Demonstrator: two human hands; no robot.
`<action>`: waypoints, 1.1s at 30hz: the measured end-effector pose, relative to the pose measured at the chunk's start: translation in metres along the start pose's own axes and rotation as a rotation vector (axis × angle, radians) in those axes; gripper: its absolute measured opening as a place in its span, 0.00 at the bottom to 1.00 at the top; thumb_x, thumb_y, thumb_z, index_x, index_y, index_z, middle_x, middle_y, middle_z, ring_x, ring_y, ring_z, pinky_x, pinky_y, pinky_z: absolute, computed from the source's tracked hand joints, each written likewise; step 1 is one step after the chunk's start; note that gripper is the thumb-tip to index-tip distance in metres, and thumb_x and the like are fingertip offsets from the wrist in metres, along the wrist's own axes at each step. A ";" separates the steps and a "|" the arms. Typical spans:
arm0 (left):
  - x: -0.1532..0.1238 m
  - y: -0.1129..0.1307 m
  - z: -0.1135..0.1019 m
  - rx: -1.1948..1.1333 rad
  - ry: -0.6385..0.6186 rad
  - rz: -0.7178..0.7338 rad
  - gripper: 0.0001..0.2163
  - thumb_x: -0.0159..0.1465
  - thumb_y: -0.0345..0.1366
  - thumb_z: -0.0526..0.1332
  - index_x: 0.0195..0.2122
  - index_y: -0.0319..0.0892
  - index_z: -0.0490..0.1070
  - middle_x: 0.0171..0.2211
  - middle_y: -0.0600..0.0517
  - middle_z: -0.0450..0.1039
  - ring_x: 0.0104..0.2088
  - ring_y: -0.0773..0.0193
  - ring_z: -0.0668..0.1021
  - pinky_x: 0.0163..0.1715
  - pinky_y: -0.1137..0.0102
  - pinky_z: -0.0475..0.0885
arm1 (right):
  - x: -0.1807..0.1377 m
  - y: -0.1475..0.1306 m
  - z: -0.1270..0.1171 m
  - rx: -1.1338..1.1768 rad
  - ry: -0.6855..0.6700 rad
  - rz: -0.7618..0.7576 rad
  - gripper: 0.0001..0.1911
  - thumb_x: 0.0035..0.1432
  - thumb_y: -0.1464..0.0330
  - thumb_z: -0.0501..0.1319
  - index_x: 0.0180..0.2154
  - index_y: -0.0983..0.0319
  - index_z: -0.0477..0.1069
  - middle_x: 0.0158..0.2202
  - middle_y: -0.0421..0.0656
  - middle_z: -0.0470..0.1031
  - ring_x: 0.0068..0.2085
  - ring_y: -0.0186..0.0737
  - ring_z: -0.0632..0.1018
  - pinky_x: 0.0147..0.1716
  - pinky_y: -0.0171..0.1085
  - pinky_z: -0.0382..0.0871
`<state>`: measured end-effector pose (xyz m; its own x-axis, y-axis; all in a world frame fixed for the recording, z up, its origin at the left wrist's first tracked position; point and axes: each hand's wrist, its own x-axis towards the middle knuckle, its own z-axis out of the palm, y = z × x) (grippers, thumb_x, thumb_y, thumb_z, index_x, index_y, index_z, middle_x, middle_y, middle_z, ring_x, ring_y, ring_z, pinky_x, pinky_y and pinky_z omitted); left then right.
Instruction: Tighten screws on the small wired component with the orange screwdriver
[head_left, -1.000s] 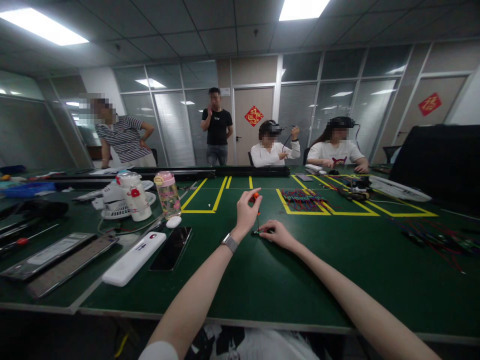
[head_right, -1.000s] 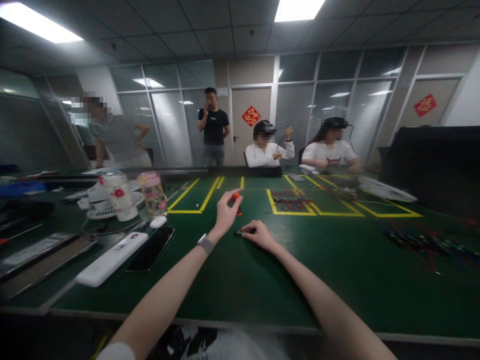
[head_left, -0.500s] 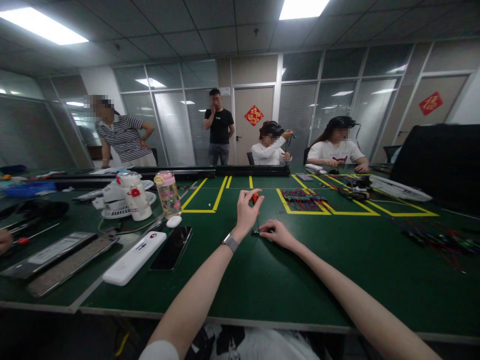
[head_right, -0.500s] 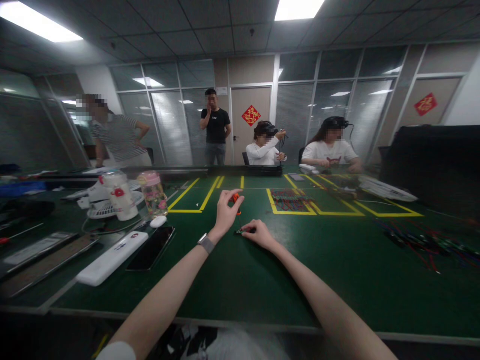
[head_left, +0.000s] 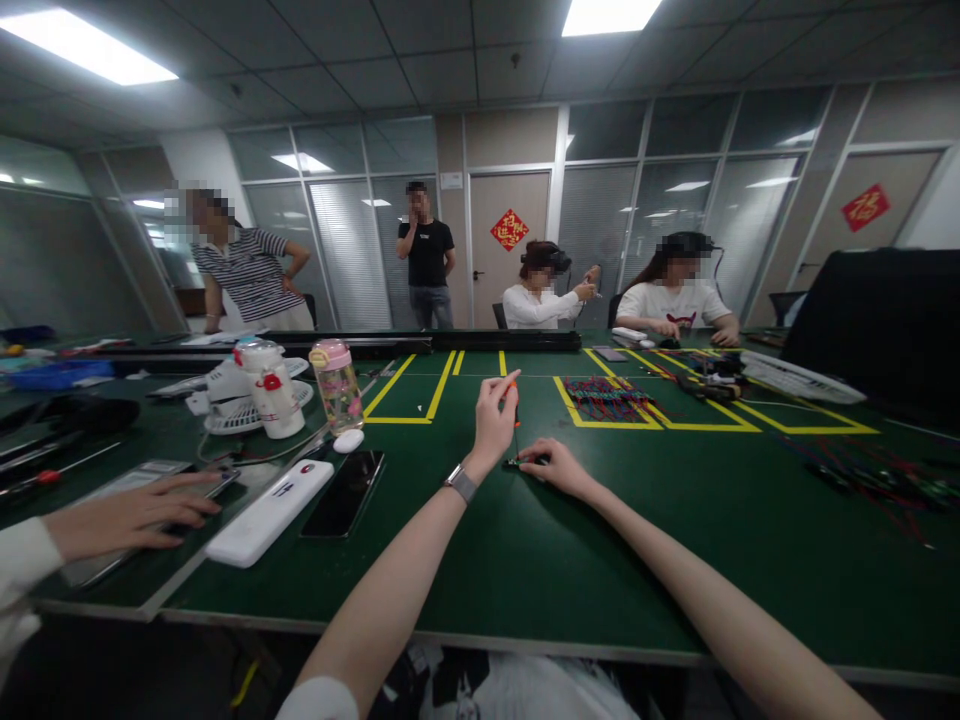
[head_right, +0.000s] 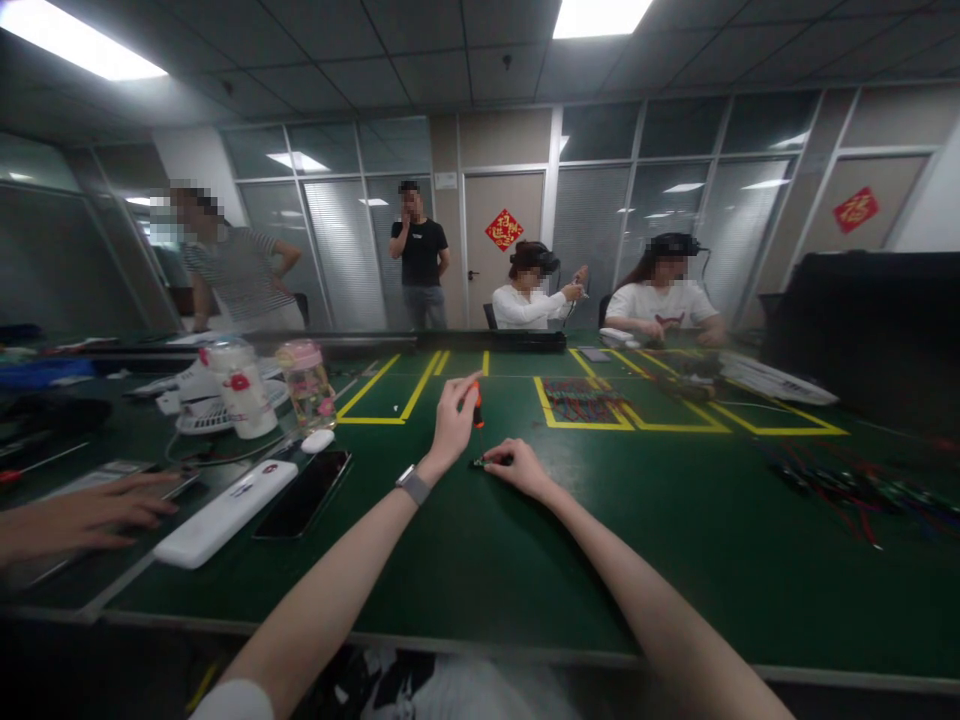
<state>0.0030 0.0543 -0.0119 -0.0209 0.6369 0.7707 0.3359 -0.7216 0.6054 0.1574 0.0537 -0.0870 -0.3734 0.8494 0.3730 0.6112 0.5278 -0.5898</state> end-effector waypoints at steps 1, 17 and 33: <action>0.000 0.000 0.000 -0.029 -0.020 -0.002 0.16 0.67 0.35 0.50 0.53 0.44 0.69 0.44 0.47 0.70 0.44 0.64 0.73 0.47 0.68 0.67 | 0.000 -0.001 0.000 0.002 -0.001 0.001 0.11 0.51 0.66 0.63 0.37 0.62 0.79 0.31 0.44 0.77 0.36 0.42 0.74 0.41 0.39 0.64; 0.000 -0.001 0.002 -0.108 -0.084 -0.002 0.17 0.68 0.33 0.48 0.56 0.46 0.66 0.48 0.48 0.71 0.48 0.64 0.73 0.49 0.68 0.66 | 0.000 0.003 0.001 0.016 0.010 0.015 0.12 0.50 0.65 0.64 0.38 0.62 0.79 0.31 0.44 0.77 0.37 0.43 0.74 0.42 0.40 0.65; -0.001 -0.001 0.002 -0.016 0.001 -0.027 0.14 0.63 0.37 0.59 0.50 0.46 0.70 0.37 0.51 0.68 0.37 0.65 0.72 0.42 0.70 0.68 | 0.000 0.003 0.001 0.039 0.009 0.010 0.11 0.50 0.67 0.64 0.37 0.62 0.79 0.31 0.44 0.76 0.36 0.41 0.74 0.40 0.38 0.66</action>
<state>0.0043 0.0549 -0.0135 -0.0312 0.6561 0.7540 0.3201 -0.7081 0.6294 0.1582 0.0557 -0.0895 -0.3607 0.8547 0.3733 0.5872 0.5191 -0.6211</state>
